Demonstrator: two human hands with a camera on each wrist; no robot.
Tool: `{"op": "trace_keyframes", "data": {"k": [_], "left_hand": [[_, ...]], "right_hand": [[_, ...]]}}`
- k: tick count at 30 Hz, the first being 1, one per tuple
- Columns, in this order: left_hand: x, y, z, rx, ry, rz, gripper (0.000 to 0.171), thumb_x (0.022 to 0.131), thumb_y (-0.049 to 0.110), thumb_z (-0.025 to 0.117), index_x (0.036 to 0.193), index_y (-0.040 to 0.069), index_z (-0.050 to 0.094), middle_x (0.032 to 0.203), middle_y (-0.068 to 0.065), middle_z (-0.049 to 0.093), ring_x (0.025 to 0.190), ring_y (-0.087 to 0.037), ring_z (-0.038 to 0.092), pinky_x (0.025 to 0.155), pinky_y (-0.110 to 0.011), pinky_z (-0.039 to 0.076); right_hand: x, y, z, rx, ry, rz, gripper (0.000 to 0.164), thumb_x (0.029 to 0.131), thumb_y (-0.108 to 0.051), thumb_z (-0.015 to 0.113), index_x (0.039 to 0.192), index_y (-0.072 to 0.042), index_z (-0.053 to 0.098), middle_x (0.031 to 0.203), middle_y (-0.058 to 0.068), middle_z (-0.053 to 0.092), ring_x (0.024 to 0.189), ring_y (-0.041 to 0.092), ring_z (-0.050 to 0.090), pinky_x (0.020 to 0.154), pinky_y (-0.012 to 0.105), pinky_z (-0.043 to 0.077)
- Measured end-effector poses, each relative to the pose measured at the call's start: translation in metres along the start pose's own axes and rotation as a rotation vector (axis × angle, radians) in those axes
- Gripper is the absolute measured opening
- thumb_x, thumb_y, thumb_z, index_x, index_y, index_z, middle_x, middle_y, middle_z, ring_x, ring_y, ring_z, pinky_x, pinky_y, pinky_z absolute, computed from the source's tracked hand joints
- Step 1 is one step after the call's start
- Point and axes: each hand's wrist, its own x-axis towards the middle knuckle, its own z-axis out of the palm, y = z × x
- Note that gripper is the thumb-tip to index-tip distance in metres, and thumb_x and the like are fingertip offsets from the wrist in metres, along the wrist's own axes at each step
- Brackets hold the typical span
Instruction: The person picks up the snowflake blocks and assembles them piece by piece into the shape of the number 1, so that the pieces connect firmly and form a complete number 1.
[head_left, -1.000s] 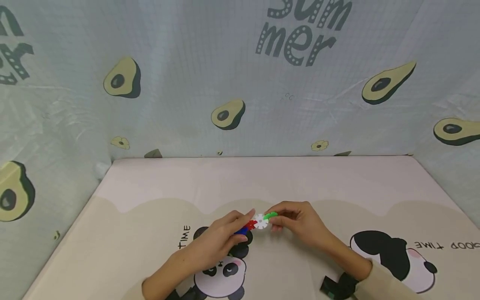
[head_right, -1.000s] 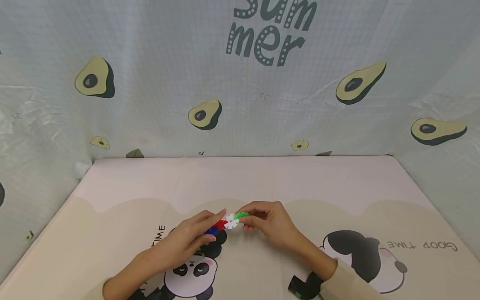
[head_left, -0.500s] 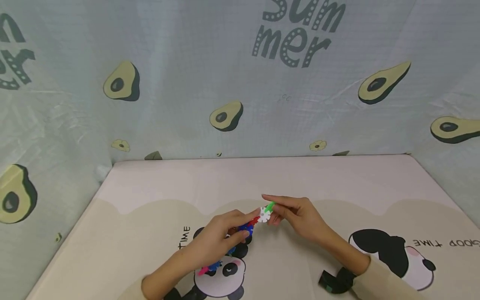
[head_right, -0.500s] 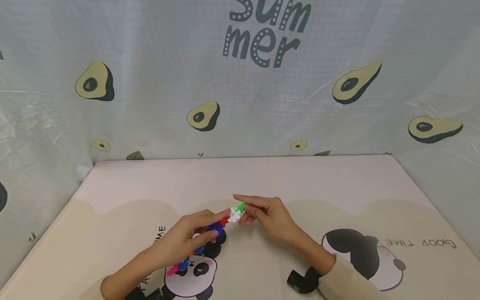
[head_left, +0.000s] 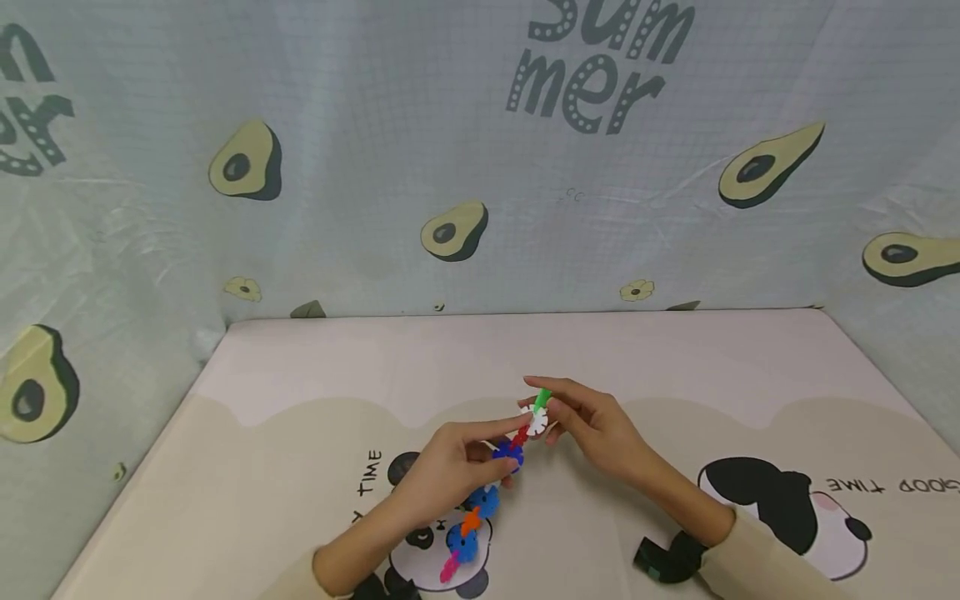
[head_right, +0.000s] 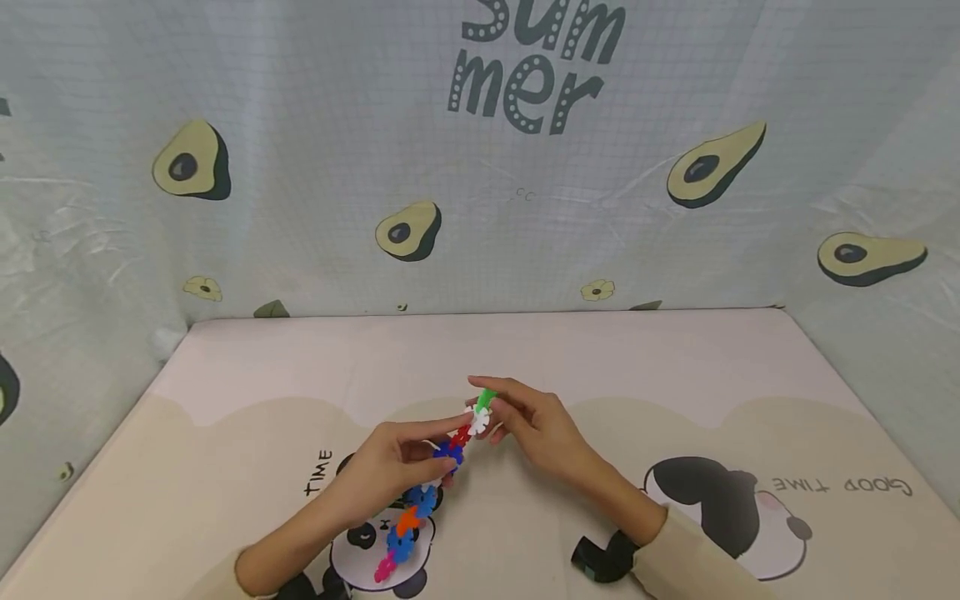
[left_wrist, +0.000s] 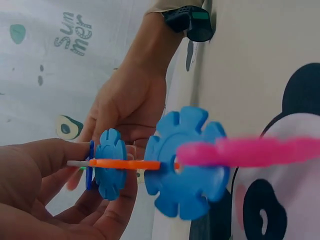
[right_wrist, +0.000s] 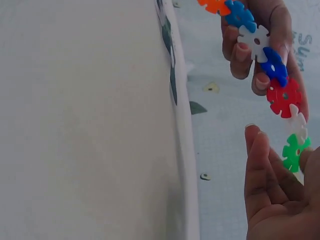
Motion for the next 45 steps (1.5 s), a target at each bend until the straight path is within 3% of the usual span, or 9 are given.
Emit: {"op": "trace_keyframes", "data": {"k": [4, 9, 15, 19, 25, 32, 41, 45], "left_hand": [[0.002, -0.003, 0.004, -0.021, 0.044, 0.018, 0.048, 0.088, 0.007, 0.068, 0.134, 0.021, 0.058, 0.077, -0.01, 0.068, 0.053, -0.016, 0.055, 0.043, -0.019, 0.03], [0.003, -0.004, 0.01, -0.023, 0.103, 0.04, 0.068, 0.085, 0.004, 0.071, 0.145, 0.02, 0.043, 0.091, -0.008, 0.064, 0.067, -0.025, 0.066, 0.051, -0.02, 0.043], [0.005, -0.004, 0.016, 0.037, 0.163, 0.042, 0.081, 0.083, 0.003, 0.074, 0.15, 0.013, 0.029, 0.091, -0.007, 0.064, 0.06, -0.014, 0.059, 0.053, -0.021, 0.046], [0.007, -0.004, 0.021, 0.095, 0.201, 0.049, 0.084, 0.081, 0.002, 0.075, 0.15, 0.01, 0.028, 0.091, -0.005, 0.064, 0.061, -0.011, 0.058, 0.054, -0.021, 0.048], [0.01, -0.004, 0.026, 0.157, 0.242, 0.06, 0.084, 0.079, 0.005, 0.078, 0.148, 0.005, 0.03, 0.095, -0.006, 0.064, 0.068, -0.008, 0.059, 0.059, -0.021, 0.05], [0.004, -0.007, 0.024, 0.032, 0.181, 0.015, 0.083, 0.081, 0.015, 0.078, 0.149, 0.009, 0.03, 0.106, -0.009, 0.06, 0.084, -0.015, 0.065, 0.072, -0.022, 0.053], [-0.012, -0.018, 0.015, 0.034, 0.047, 0.006, 0.086, 0.081, 0.017, 0.077, 0.151, 0.017, 0.027, 0.112, -0.005, 0.06, 0.091, -0.017, 0.063, 0.072, -0.026, 0.054], [-0.019, -0.025, 0.013, 0.011, -0.008, 0.007, 0.085, 0.08, 0.013, 0.079, 0.15, 0.017, 0.03, 0.111, -0.004, 0.059, 0.092, -0.015, 0.063, 0.074, -0.026, 0.053]], "right_hand": [[0.001, 0.001, 0.0, -0.008, -0.039, 0.018, 0.042, 0.101, -0.003, 0.043, 0.143, -0.009, 0.042, 0.114, 0.013, 0.063, 0.075, 0.027, 0.066, 0.068, 0.036, 0.056], [0.001, -0.004, 0.002, 0.018, -0.06, 0.093, 0.051, 0.098, -0.006, 0.054, 0.145, -0.018, 0.04, 0.109, 0.01, 0.061, 0.08, 0.027, 0.063, 0.069, 0.035, 0.054], [0.001, -0.008, 0.008, 0.113, -0.035, 0.165, 0.064, 0.089, -0.007, 0.068, 0.145, -0.014, 0.039, 0.106, 0.017, 0.059, 0.086, 0.023, 0.061, 0.07, 0.027, 0.052], [0.002, -0.009, 0.012, 0.147, -0.016, 0.186, 0.069, 0.085, -0.008, 0.072, 0.145, -0.015, 0.037, 0.098, 0.019, 0.06, 0.082, 0.022, 0.063, 0.068, 0.027, 0.052], [0.004, -0.009, 0.014, 0.191, 0.011, 0.214, 0.069, 0.085, -0.006, 0.072, 0.144, -0.016, 0.036, 0.102, 0.028, 0.059, 0.088, 0.025, 0.066, 0.071, 0.029, 0.054], [0.004, -0.01, 0.01, 0.269, 0.039, 0.231, 0.072, 0.085, -0.004, 0.072, 0.145, -0.014, 0.034, 0.111, 0.035, 0.052, 0.091, 0.024, 0.066, 0.074, 0.028, 0.054], [0.004, -0.007, -0.001, 0.287, 0.07, 0.206, 0.07, 0.087, -0.001, 0.068, 0.146, -0.011, 0.031, 0.12, 0.033, 0.053, 0.102, 0.043, 0.06, 0.083, 0.032, 0.053], [0.006, -0.006, -0.006, 0.31, 0.1, 0.211, 0.07, 0.087, 0.0, 0.067, 0.146, -0.011, 0.031, 0.122, 0.032, 0.054, 0.106, 0.044, 0.058, 0.085, 0.033, 0.052]]}}
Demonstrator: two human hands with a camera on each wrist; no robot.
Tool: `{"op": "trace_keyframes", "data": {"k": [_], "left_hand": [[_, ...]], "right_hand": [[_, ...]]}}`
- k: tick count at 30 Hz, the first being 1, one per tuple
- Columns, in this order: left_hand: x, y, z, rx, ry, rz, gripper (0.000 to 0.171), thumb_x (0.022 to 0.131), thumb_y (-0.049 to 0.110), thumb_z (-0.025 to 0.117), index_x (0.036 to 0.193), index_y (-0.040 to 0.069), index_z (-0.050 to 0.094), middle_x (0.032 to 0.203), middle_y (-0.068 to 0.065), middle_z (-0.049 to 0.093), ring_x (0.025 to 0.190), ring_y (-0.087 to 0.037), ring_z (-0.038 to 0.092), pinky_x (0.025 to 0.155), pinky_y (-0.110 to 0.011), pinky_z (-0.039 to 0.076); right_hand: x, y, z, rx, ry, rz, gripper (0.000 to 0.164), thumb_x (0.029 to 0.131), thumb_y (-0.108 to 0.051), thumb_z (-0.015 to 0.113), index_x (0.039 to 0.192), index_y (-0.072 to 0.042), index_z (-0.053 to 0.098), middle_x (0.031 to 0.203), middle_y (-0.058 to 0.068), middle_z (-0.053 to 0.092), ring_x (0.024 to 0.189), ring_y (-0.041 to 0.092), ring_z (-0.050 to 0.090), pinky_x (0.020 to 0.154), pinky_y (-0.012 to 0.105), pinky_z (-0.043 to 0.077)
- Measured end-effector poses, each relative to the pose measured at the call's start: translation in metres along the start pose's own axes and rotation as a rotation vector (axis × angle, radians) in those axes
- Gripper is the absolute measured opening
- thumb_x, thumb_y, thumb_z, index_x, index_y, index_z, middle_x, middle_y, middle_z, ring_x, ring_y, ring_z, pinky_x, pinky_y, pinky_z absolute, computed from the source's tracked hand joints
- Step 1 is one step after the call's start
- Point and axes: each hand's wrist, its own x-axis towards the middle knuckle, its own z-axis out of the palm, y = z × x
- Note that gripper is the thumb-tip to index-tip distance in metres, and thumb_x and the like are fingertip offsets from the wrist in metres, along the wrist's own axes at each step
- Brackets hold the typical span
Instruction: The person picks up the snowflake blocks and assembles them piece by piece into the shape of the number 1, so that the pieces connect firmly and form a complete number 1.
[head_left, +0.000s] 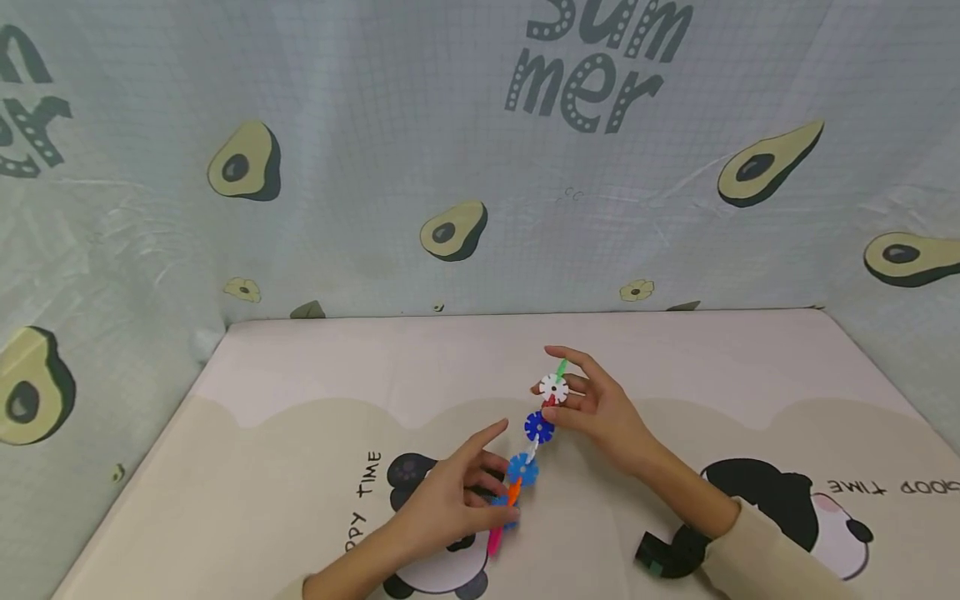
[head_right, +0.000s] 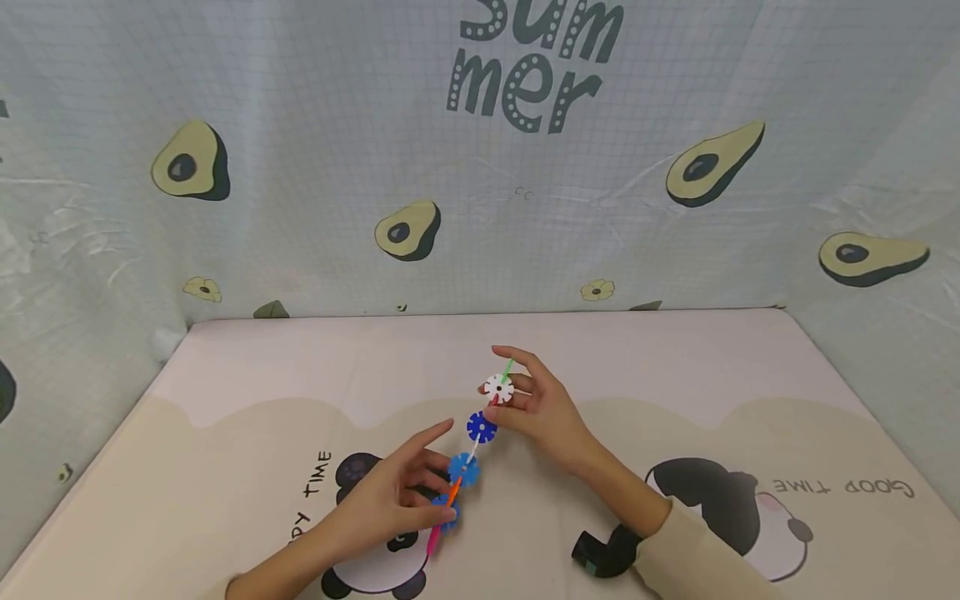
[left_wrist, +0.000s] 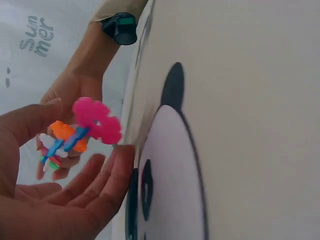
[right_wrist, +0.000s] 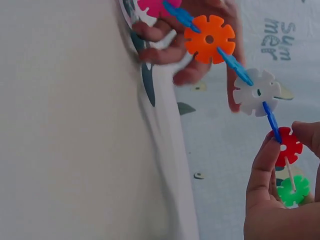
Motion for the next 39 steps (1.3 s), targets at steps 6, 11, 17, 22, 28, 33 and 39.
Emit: {"op": "trace_keyframes", "data": {"k": [6, 11, 17, 22, 28, 33, 39], "left_hand": [[0.0, -0.003, 0.004, -0.051, -0.033, -0.003, 0.081, 0.078, 0.007, 0.079, 0.147, 0.017, 0.038, 0.104, -0.004, 0.059, 0.077, -0.013, 0.062, 0.068, -0.025, 0.054], [0.009, 0.001, 0.013, -0.015, 0.045, -0.006, 0.076, 0.078, 0.009, 0.08, 0.143, 0.015, 0.043, 0.098, -0.002, 0.061, 0.061, -0.011, 0.06, 0.056, -0.021, 0.049], [0.026, 0.007, 0.025, 0.067, 0.129, 0.004, 0.067, 0.078, 0.011, 0.08, 0.138, 0.018, 0.051, 0.089, -0.001, 0.059, 0.056, -0.009, 0.057, 0.05, -0.021, 0.045], [0.038, 0.008, 0.034, 0.084, 0.168, -0.002, 0.064, 0.079, 0.01, 0.079, 0.136, 0.017, 0.052, 0.086, -0.001, 0.058, 0.057, -0.008, 0.058, 0.053, -0.022, 0.05], [0.052, 0.001, 0.044, 0.106, 0.227, 0.056, 0.059, 0.079, 0.006, 0.077, 0.133, 0.01, 0.054, 0.079, 0.0, 0.057, 0.057, -0.004, 0.059, 0.052, -0.021, 0.05], [0.064, -0.001, 0.051, 0.146, 0.275, 0.084, 0.057, 0.078, 0.005, 0.077, 0.131, 0.006, 0.055, 0.075, 0.001, 0.054, 0.054, -0.003, 0.054, 0.05, -0.019, 0.047], [0.078, 0.005, 0.059, 0.233, 0.298, 0.055, 0.057, 0.08, 0.009, 0.076, 0.131, 0.002, 0.053, 0.069, 0.002, 0.05, 0.05, -0.004, 0.043, 0.046, -0.019, 0.042]], "right_hand": [[0.005, 0.001, -0.01, 0.047, -0.009, -0.021, 0.07, 0.089, 0.004, 0.063, 0.148, -0.011, 0.029, 0.125, 0.029, 0.054, 0.106, 0.039, 0.059, 0.086, 0.033, 0.051], [0.011, 0.004, -0.023, 0.036, -0.039, -0.022, 0.069, 0.091, 0.004, 0.059, 0.149, -0.016, 0.028, 0.129, 0.023, 0.053, 0.104, 0.034, 0.06, 0.089, 0.032, 0.05], [0.021, 0.007, -0.035, -0.046, -0.028, 0.024, 0.067, 0.093, -0.003, 0.058, 0.151, -0.022, 0.029, 0.134, 0.017, 0.052, 0.123, 0.037, 0.047, 0.093, 0.033, 0.047], [0.029, 0.009, -0.045, -0.072, -0.034, 0.048, 0.066, 0.094, -0.004, 0.057, 0.151, -0.024, 0.03, 0.136, 0.015, 0.052, 0.132, 0.037, 0.036, 0.096, 0.035, 0.046], [0.035, 0.014, -0.054, -0.023, -0.042, 0.061, 0.059, 0.095, -0.003, 0.053, 0.149, -0.016, 0.033, 0.137, 0.02, 0.047, 0.122, 0.044, 0.04, 0.092, 0.036, 0.049], [0.041, 0.019, -0.06, -0.067, -0.014, 0.081, 0.059, 0.094, -0.001, 0.052, 0.149, -0.01, 0.032, 0.14, 0.018, 0.04, 0.114, 0.033, 0.048, 0.089, 0.031, 0.05], [0.047, 0.021, -0.069, -0.109, 0.011, 0.112, 0.059, 0.093, 0.0, 0.05, 0.148, -0.004, 0.031, 0.141, 0.018, 0.031, 0.1, 0.022, 0.053, 0.087, 0.027, 0.05]]}}
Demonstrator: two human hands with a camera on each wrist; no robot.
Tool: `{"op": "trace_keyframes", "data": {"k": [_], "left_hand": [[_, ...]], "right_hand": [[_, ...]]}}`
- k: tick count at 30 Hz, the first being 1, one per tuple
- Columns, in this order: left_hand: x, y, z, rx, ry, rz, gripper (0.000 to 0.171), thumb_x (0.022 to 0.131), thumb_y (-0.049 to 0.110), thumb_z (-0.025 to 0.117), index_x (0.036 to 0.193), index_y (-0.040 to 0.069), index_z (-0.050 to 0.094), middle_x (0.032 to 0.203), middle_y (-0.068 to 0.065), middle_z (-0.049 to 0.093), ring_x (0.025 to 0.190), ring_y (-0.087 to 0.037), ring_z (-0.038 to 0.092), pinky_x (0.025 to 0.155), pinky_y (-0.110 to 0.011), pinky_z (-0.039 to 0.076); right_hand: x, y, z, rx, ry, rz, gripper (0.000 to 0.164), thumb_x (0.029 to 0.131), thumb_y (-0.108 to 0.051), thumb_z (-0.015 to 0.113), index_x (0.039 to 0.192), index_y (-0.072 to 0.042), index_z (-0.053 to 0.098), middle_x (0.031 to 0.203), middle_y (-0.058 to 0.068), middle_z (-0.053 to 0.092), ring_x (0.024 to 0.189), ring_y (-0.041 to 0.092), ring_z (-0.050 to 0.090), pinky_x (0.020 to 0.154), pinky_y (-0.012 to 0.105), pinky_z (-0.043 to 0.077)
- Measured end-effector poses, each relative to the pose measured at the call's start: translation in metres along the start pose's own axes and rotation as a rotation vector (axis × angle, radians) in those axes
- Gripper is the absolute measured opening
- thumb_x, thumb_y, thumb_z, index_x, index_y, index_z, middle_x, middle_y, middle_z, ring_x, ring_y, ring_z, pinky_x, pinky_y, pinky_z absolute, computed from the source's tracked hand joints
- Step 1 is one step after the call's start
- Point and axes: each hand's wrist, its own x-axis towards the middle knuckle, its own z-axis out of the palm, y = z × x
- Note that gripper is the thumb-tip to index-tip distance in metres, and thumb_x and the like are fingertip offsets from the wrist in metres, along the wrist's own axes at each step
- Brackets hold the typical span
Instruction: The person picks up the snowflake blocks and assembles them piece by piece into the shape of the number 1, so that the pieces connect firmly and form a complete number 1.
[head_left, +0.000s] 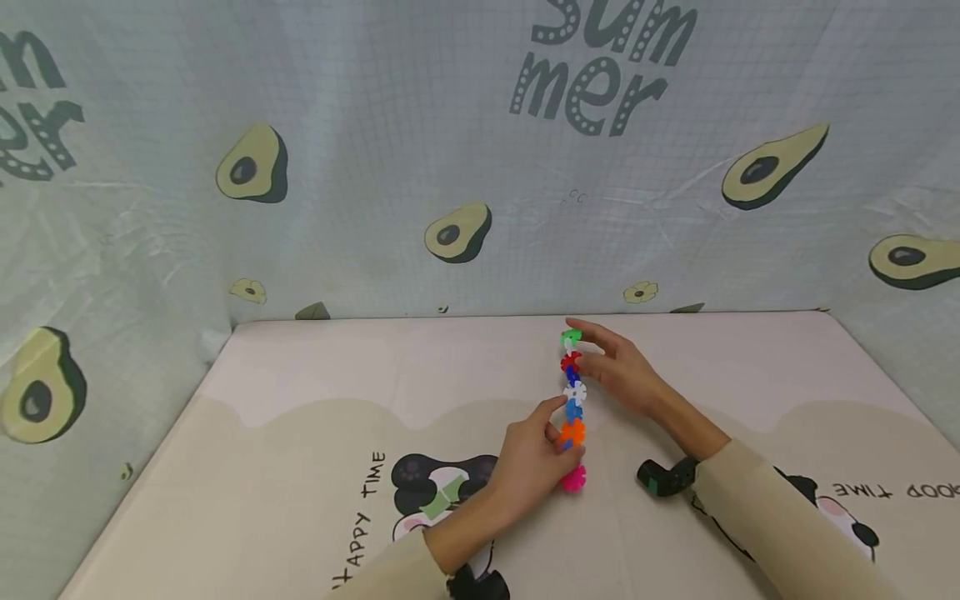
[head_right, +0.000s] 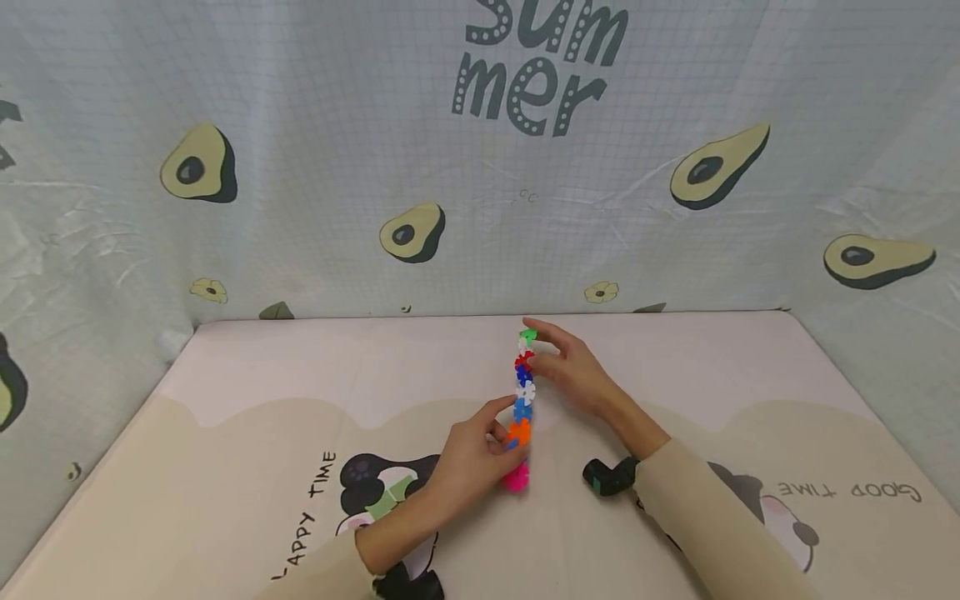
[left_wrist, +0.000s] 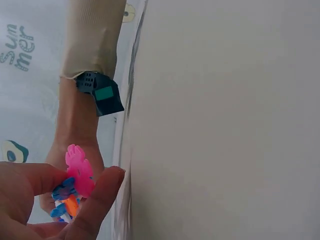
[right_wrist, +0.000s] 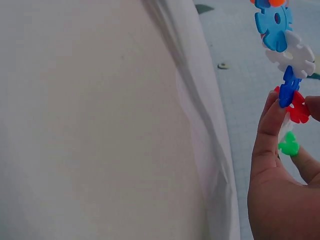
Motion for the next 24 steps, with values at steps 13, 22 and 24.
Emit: {"op": "trace_keyframes", "data": {"k": [13, 22, 24], "left_hand": [[0.014, 0.012, 0.016, 0.083, -0.01, -0.121, 0.055, 0.082, 0.01, 0.074, 0.13, -0.005, 0.052, 0.053, 0.003, 0.046, 0.042, -0.007, 0.042, 0.039, -0.019, 0.037], [0.017, 0.017, 0.021, 0.172, 0.04, -0.113, 0.047, 0.08, 0.01, 0.075, 0.121, -0.005, 0.058, 0.052, 0.003, 0.046, 0.043, -0.006, 0.038, 0.038, -0.019, 0.032], [0.017, 0.017, 0.021, 0.191, 0.048, -0.106, 0.045, 0.08, 0.009, 0.075, 0.12, -0.005, 0.059, 0.052, 0.003, 0.045, 0.044, -0.006, 0.037, 0.038, -0.019, 0.03]], "right_hand": [[0.004, 0.013, -0.018, -0.234, -0.005, 0.047, 0.056, 0.093, -0.01, 0.058, 0.145, -0.007, 0.04, 0.15, 0.012, 0.032, 0.12, 0.03, 0.047, 0.093, 0.034, 0.047], [0.007, 0.019, -0.025, -0.251, -0.045, 0.028, 0.06, 0.092, -0.015, 0.064, 0.146, -0.006, 0.038, 0.13, 0.018, 0.055, 0.099, 0.019, 0.066, 0.088, 0.025, 0.048], [0.006, 0.019, -0.025, -0.246, -0.038, 0.034, 0.06, 0.092, -0.015, 0.064, 0.146, -0.006, 0.038, 0.121, 0.021, 0.061, 0.098, 0.019, 0.066, 0.087, 0.023, 0.048]]}}
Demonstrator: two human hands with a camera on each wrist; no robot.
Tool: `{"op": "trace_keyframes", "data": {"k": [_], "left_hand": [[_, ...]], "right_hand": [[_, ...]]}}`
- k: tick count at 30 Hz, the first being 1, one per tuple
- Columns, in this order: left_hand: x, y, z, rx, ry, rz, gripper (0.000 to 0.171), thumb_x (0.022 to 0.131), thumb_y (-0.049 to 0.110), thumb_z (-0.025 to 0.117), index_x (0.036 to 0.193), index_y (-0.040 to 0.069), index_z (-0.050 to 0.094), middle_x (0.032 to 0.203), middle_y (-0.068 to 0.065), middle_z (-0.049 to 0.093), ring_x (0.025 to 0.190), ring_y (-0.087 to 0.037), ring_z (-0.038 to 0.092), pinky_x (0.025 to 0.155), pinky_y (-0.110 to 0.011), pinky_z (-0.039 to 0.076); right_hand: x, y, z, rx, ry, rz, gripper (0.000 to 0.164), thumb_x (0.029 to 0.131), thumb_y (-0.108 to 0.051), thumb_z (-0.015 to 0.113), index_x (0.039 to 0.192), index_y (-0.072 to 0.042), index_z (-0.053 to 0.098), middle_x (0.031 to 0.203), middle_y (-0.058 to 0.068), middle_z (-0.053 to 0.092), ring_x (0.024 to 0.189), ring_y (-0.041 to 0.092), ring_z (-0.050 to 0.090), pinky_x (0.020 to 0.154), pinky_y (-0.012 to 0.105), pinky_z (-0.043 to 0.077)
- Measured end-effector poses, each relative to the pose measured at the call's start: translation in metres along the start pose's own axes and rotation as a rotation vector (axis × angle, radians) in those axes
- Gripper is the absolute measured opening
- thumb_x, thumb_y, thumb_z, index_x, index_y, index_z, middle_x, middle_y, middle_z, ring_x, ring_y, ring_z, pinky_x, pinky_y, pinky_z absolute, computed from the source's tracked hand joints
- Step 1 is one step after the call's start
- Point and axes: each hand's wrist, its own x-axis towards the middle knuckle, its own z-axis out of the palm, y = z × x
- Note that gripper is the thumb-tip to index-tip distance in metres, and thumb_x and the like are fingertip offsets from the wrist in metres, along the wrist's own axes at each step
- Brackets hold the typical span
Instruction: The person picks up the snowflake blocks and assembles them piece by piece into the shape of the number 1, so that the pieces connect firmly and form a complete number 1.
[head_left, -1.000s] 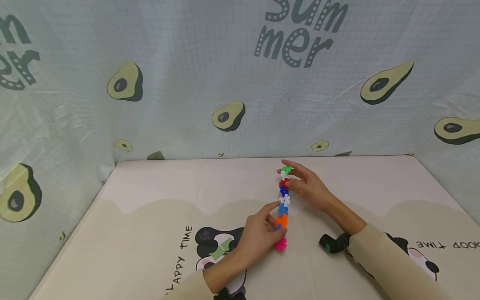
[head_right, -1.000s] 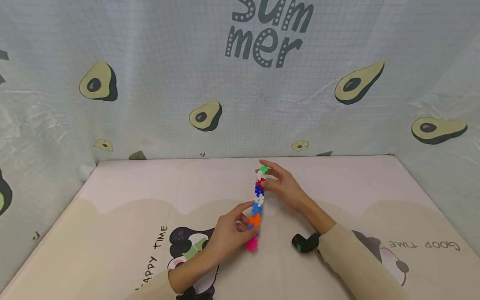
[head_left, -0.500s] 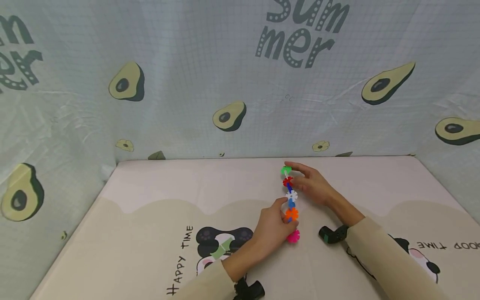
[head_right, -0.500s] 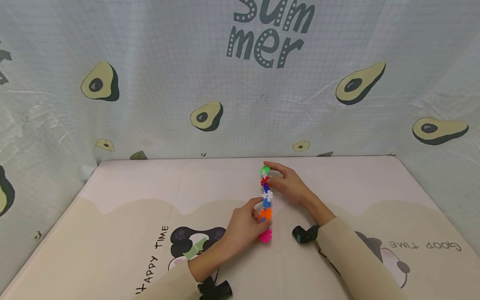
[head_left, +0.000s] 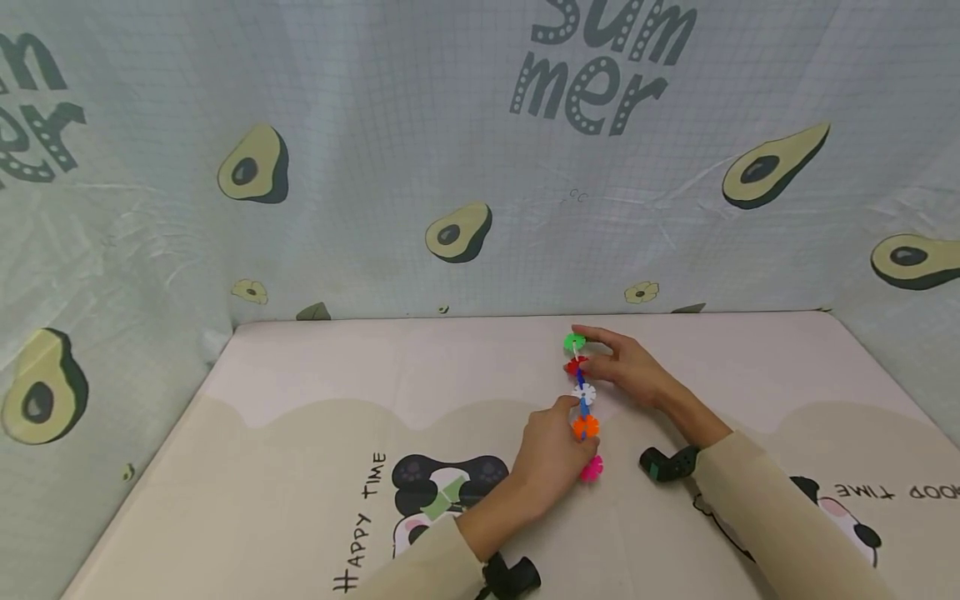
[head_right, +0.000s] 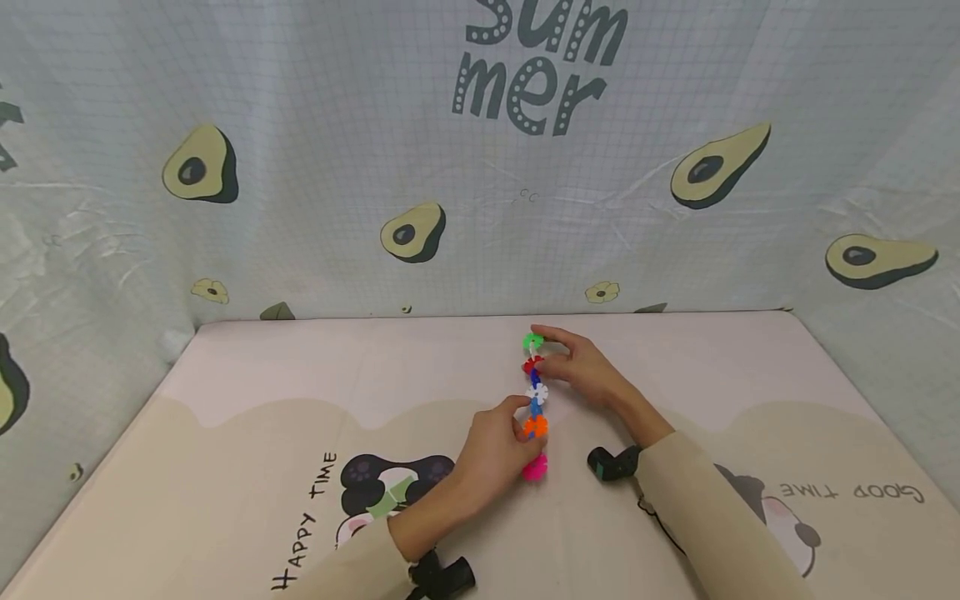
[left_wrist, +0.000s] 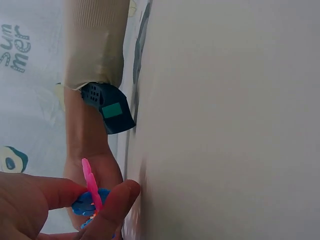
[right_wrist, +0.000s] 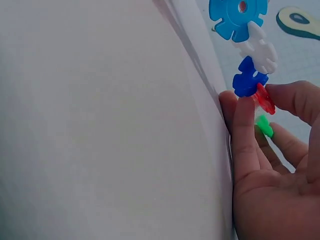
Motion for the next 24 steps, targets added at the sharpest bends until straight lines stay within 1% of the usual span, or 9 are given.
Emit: {"op": "trace_keyframes", "data": {"k": [1, 4, 6, 9, 11, 13, 16, 19, 24], "left_hand": [[-0.0002, 0.0003, 0.0003, 0.012, 0.006, 0.003, 0.045, 0.08, 0.009, 0.076, 0.12, -0.004, 0.059, 0.053, 0.003, 0.045, 0.045, -0.006, 0.037, 0.039, -0.019, 0.03], [-0.0001, 0.0006, 0.0017, 0.047, 0.023, 0.013, 0.044, 0.08, 0.01, 0.076, 0.118, -0.004, 0.06, 0.056, 0.004, 0.045, 0.046, -0.006, 0.037, 0.039, -0.018, 0.031], [-0.0001, 0.001, 0.0025, 0.071, 0.031, 0.023, 0.042, 0.08, 0.011, 0.076, 0.116, -0.004, 0.061, 0.057, 0.004, 0.046, 0.047, -0.007, 0.038, 0.04, -0.018, 0.032], [-0.0004, 0.0022, 0.0026, 0.091, 0.037, 0.036, 0.037, 0.081, 0.012, 0.076, 0.112, -0.005, 0.062, 0.058, 0.004, 0.046, 0.047, -0.007, 0.039, 0.041, -0.018, 0.034], [-0.0008, 0.0035, 0.0023, 0.094, 0.042, 0.047, 0.034, 0.081, 0.011, 0.076, 0.108, -0.005, 0.062, 0.058, 0.003, 0.047, 0.048, -0.007, 0.04, 0.042, -0.018, 0.034], [-0.0011, 0.0042, 0.0026, 0.099, 0.044, 0.056, 0.032, 0.081, 0.011, 0.076, 0.105, -0.005, 0.062, 0.059, 0.002, 0.049, 0.047, -0.007, 0.04, 0.042, -0.017, 0.035], [-0.002, 0.0046, 0.0041, 0.115, 0.054, 0.067, 0.032, 0.081, 0.01, 0.077, 0.104, -0.005, 0.062, 0.062, 0.0, 0.053, 0.048, -0.006, 0.042, 0.043, -0.017, 0.036], [-0.0033, 0.0041, 0.0059, 0.136, 0.073, 0.069, 0.031, 0.08, 0.011, 0.077, 0.104, -0.005, 0.064, 0.06, 0.001, 0.054, 0.047, -0.006, 0.042, 0.042, -0.017, 0.036], [-0.0049, 0.0027, 0.0083, 0.183, 0.131, 0.07, 0.03, 0.078, 0.015, 0.079, 0.102, 0.0, 0.068, 0.053, 0.005, 0.05, 0.047, -0.007, 0.045, 0.044, -0.018, 0.039]], "right_hand": [[-0.0001, -0.0002, 0.0002, 0.001, 0.008, 0.007, 0.061, 0.092, -0.014, 0.065, 0.145, -0.006, 0.038, 0.121, 0.021, 0.062, 0.099, 0.019, 0.066, 0.087, 0.023, 0.049], [-0.0007, -0.0022, 0.0013, -0.032, 0.039, 0.017, 0.06, 0.091, -0.016, 0.066, 0.145, -0.006, 0.04, 0.132, 0.019, 0.052, 0.102, 0.021, 0.064, 0.086, 0.024, 0.048], [-0.0011, -0.0039, 0.0022, -0.038, 0.057, 0.021, 0.061, 0.09, -0.016, 0.067, 0.144, -0.006, 0.041, 0.136, 0.019, 0.046, 0.107, 0.025, 0.062, 0.087, 0.024, 0.048], [-0.0013, -0.0061, 0.0035, -0.014, 0.078, 0.03, 0.061, 0.089, -0.014, 0.068, 0.144, -0.005, 0.042, 0.134, 0.021, 0.045, 0.113, 0.032, 0.058, 0.087, 0.025, 0.048], [-0.0016, -0.0073, 0.0039, -0.018, 0.092, 0.029, 0.061, 0.089, -0.012, 0.069, 0.143, -0.005, 0.042, 0.132, 0.021, 0.048, 0.115, 0.033, 0.056, 0.086, 0.024, 0.049], [-0.0017, -0.0078, 0.0037, -0.05, 0.107, 0.025, 0.061, 0.088, -0.012, 0.07, 0.142, -0.005, 0.044, 0.126, 0.02, 0.053, 0.111, 0.032, 0.057, 0.081, 0.022, 0.049], [-0.0015, -0.008, 0.0029, -0.129, 0.12, 0.023, 0.059, 0.087, -0.015, 0.071, 0.141, -0.006, 0.047, 0.111, 0.017, 0.06, 0.098, 0.028, 0.057, 0.071, 0.023, 0.048], [-0.0008, -0.0072, 0.0023, -0.158, 0.117, 0.044, 0.059, 0.087, -0.017, 0.071, 0.14, -0.008, 0.049, 0.1, 0.014, 0.061, 0.089, 0.026, 0.055, 0.063, 0.025, 0.046], [-0.0019, -0.0061, 0.0021, -0.113, 0.098, 0.077, 0.06, 0.087, -0.016, 0.071, 0.141, -0.008, 0.048, 0.117, 0.016, 0.06, 0.095, 0.023, 0.06, 0.065, 0.025, 0.048]]}}
